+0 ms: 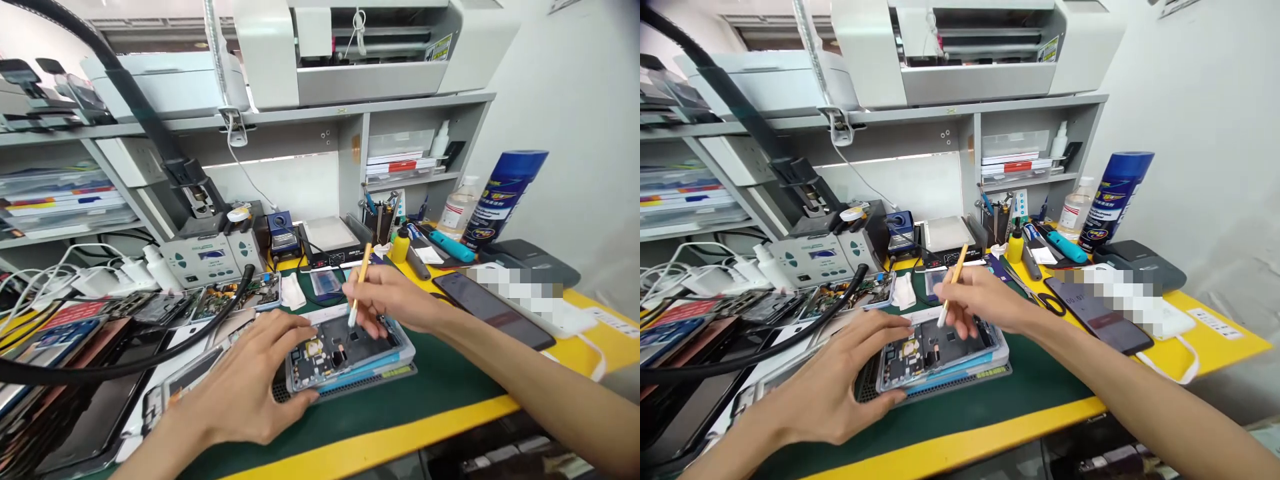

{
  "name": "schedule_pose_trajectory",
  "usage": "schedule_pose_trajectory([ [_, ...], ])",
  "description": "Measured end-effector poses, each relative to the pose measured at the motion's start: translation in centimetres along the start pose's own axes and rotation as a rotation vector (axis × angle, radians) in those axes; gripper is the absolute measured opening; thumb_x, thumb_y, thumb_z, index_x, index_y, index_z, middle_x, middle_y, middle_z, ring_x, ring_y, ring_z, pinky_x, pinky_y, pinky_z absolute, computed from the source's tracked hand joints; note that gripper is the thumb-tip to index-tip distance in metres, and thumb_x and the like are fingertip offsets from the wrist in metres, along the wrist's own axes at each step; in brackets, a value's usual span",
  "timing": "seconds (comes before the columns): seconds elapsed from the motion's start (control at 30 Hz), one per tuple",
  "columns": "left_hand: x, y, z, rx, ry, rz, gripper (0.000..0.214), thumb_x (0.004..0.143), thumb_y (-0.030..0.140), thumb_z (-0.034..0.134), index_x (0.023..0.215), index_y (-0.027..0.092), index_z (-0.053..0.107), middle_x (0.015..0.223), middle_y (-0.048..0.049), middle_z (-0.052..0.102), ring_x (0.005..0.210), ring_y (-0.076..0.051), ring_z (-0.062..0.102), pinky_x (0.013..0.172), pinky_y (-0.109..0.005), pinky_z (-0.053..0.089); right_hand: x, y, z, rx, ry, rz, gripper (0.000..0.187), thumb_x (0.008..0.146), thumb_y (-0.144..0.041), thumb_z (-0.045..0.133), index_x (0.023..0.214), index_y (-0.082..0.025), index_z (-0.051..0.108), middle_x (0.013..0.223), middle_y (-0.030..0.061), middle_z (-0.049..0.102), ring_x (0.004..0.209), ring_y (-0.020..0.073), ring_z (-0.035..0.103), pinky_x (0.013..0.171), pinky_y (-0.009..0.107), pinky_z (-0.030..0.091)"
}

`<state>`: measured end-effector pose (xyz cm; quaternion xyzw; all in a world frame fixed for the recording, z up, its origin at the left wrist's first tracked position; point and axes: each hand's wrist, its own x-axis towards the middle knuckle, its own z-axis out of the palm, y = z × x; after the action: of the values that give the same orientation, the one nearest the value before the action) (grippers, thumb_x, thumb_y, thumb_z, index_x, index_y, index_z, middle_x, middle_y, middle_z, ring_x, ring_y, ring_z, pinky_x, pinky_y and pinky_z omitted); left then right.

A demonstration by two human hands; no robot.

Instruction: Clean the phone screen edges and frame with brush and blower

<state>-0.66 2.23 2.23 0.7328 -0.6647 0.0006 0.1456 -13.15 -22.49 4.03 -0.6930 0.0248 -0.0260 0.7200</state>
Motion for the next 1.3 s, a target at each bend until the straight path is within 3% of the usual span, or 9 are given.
schedule_pose_trajectory([
  [0.13,-0.4,-0.3,0.7,0.035,0.038,0.015,0.06,0.087,0.042,0.07,0.141,0.03,0.046,0.146,-0.0093,0.055,0.135,-0.035,0.051,0.113,-0.061,0.045,-1.1,0.2,0.7,-0.022,-0.077,0.049,0.037,0.092,-0.049,0.07,0.087,-0.012,0.068,0.07,0.0061,0.074,0.044,0.0105,0.064,0.038,0.017,0.049],
  [0.23,-0.6,-0.6,1.0,0.09,0.101,0.054,0.056,0.089,0.041,0.067,0.14,0.03,0.047,0.144,-0.0081,0.061,0.135,-0.036,0.054,0.11,-0.063,0.049,-1.6,0.2,1.1,-0.03,-0.03,0.046,0.03,0.09,-0.043,0.074,0.082,-0.015,0.065,0.067,0.0017,0.071,0.043,0.009,0.061,0.037,0.015,0.044],
  [0.37,-0.7,-0.7,1.0,0.16,0.211,0.106,0.051,0.091,0.036,0.065,0.138,0.025,0.05,0.132,-0.0077,0.071,0.126,-0.031,0.065,0.101,-0.048,0.06,-2.0,0.1,1.2,-0.027,0.167,-0.057,0.03,0.087,-0.04,0.079,0.078,-0.019,0.06,0.062,-0.0025,0.068,0.041,0.0084,0.056,0.036,0.016,0.038],
  [0.47,-0.7,-0.7,0.9,0.176,0.257,0.116,0.043,0.095,0.032,0.061,0.136,0.023,0.054,0.129,-0.0057,0.073,0.12,-0.025,0.069,0.1,-0.036,0.061,-2.1,0.0,0.9,-0.047,0.301,-0.183,0.03,0.09,-0.043,0.077,0.079,-0.019,0.061,0.065,-0.003,0.067,0.048,0.0095,0.06,0.044,0.018,0.045],
  [0.7,-0.1,-0.8,1.2,0.119,0.384,0.089,0.024,0.105,0.027,0.049,0.126,0.023,0.059,0.115,-0.0032,0.078,0.106,-0.016,0.074,0.096,-0.023,0.058,-1.6,0.5,0.8,0.098,0.385,-0.209,0.031,0.092,-0.046,0.075,0.081,-0.019,0.064,0.063,-0.0021,0.069,0.051,0.0101,0.061,0.053,0.021,0.049],
  [0.93,0.5,-0.3,2.0,-0.053,0.385,-0.004,0.021,0.1,0.029,0.06,0.121,0.028,0.058,0.11,-0.0017,0.075,0.1,-0.016,0.074,0.091,-0.023,0.058,-1.5,0.6,1.4,0.189,0.433,-0.194,0.034,0.089,-0.049,0.077,0.082,-0.019,0.064,0.065,-0.001,0.069,0.052,0.0109,0.059,0.051,0.021,0.045],
  [1.07,1.7,0.6,1.2,-0.239,0.392,0.009,0.024,0.1,0.021,0.057,0.121,0.031,0.062,0.112,-0.0003,0.074,0.103,-0.014,0.072,0.092,-0.02,0.056,-1.6,0.3,1.2,0.189,0.412,-0.199,0.036,0.087,-0.05,0.078,0.08,-0.019,0.063,0.065,-0.0004,0.069,0.053,0.0115,0.059,0.053,0.022,0.046],
  [1.2,2.9,1.4,0.2,-0.462,0.31,-0.093,0.017,0.1,0.027,0.057,0.107,0.033,0.071,0.095,0.0028,0.075,0.087,-0.015,0.072,0.079,-0.024,0.057,-1.8,-0.3,0.8,0.214,0.392,-0.183,0.036,0.086,-0.051,0.079,0.082,-0.018,0.066,0.066,0.0003,0.07,0.052,0.0121,0.059,0.052,0.023,0.044],
  [1.3,3.3,1.5,0.6,-0.622,0.347,-0.188,0.01,0.095,0.033,0.064,0.094,0.029,0.074,0.092,0.001,0.076,0.085,-0.018,0.072,0.075,-0.027,0.058,-1.9,-0.6,0.7,0.216,0.393,-0.172,0.036,0.086,-0.052,0.078,0.083,-0.018,0.067,0.066,0.0006,0.07,0.052,0.0115,0.06,0.051,0.022,0.043],
])
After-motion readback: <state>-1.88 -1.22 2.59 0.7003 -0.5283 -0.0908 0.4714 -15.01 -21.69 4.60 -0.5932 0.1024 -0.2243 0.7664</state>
